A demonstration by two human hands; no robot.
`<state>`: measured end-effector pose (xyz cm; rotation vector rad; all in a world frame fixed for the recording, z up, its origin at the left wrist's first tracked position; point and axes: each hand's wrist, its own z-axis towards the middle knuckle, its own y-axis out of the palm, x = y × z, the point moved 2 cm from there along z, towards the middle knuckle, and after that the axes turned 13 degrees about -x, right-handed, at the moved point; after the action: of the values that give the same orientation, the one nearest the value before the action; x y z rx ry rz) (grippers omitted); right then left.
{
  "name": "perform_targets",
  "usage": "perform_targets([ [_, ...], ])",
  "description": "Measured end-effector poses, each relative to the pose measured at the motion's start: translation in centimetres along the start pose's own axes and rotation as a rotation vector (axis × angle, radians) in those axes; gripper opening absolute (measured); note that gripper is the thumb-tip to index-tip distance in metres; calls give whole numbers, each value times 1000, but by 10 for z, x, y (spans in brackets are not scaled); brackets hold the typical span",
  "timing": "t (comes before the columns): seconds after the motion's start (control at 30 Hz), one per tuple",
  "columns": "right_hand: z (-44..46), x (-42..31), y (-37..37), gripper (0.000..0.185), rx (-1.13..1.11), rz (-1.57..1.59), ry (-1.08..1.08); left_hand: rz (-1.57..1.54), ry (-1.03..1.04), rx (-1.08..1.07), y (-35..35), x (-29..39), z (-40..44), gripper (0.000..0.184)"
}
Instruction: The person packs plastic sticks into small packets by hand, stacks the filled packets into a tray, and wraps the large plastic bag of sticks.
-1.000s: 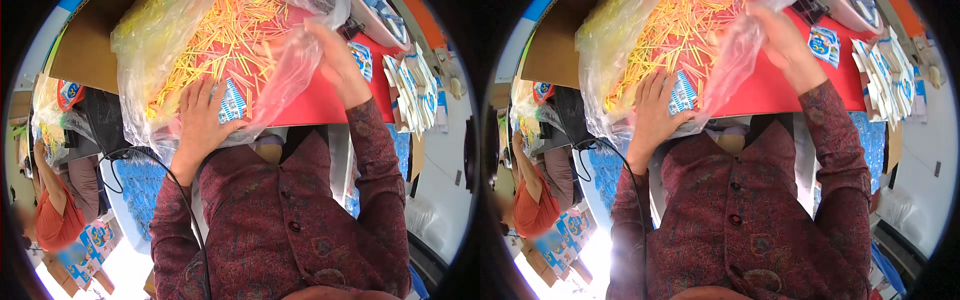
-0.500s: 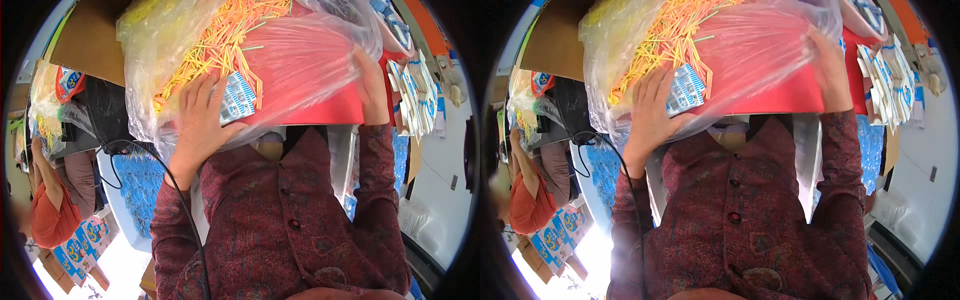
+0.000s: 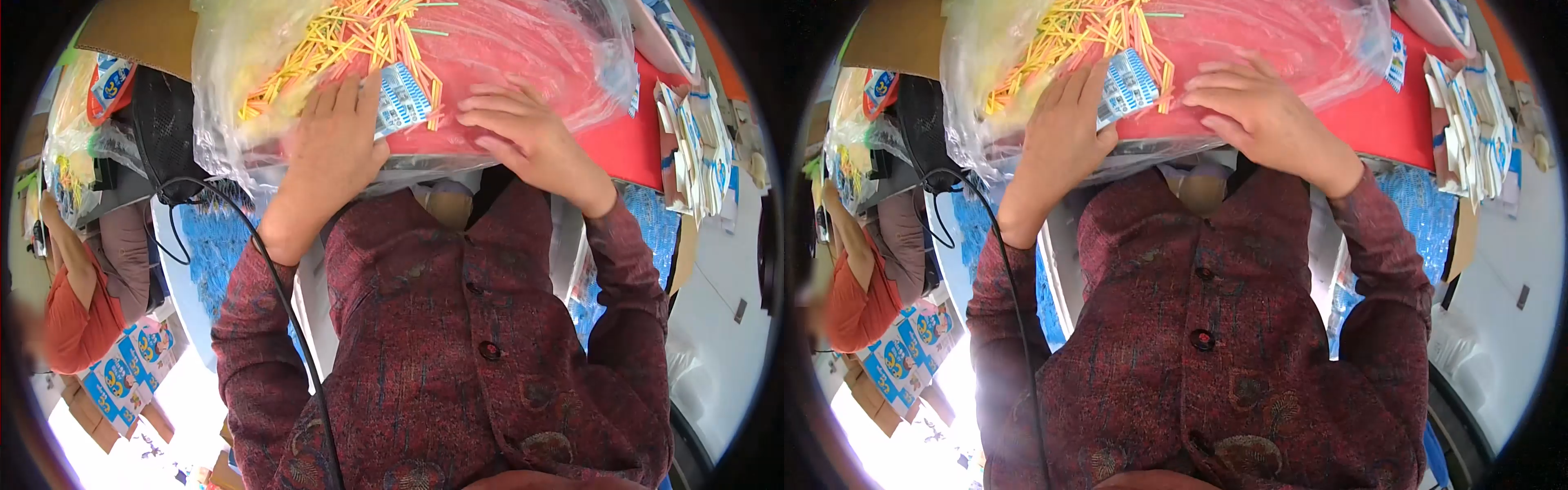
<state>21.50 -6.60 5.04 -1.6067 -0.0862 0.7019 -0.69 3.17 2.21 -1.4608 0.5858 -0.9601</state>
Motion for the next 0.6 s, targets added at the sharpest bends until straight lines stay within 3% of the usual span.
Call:
perform_targets([
  [0.13, 11, 25, 18, 25, -98, 276, 99, 35, -31, -32, 0, 6, 0, 67],
  [0.27, 20, 15, 15, 26, -158, 105, 49, 69, -60, -65, 1, 6, 3, 68],
  [0.37, 13, 18, 10, 28, -142, 189, -12, 103, -55, -31, 6, 1, 5, 68],
  [0.6, -5, 11, 22, 33, 12, 126, -74, -22, -62, 84, 7, -20, 9, 47],
])
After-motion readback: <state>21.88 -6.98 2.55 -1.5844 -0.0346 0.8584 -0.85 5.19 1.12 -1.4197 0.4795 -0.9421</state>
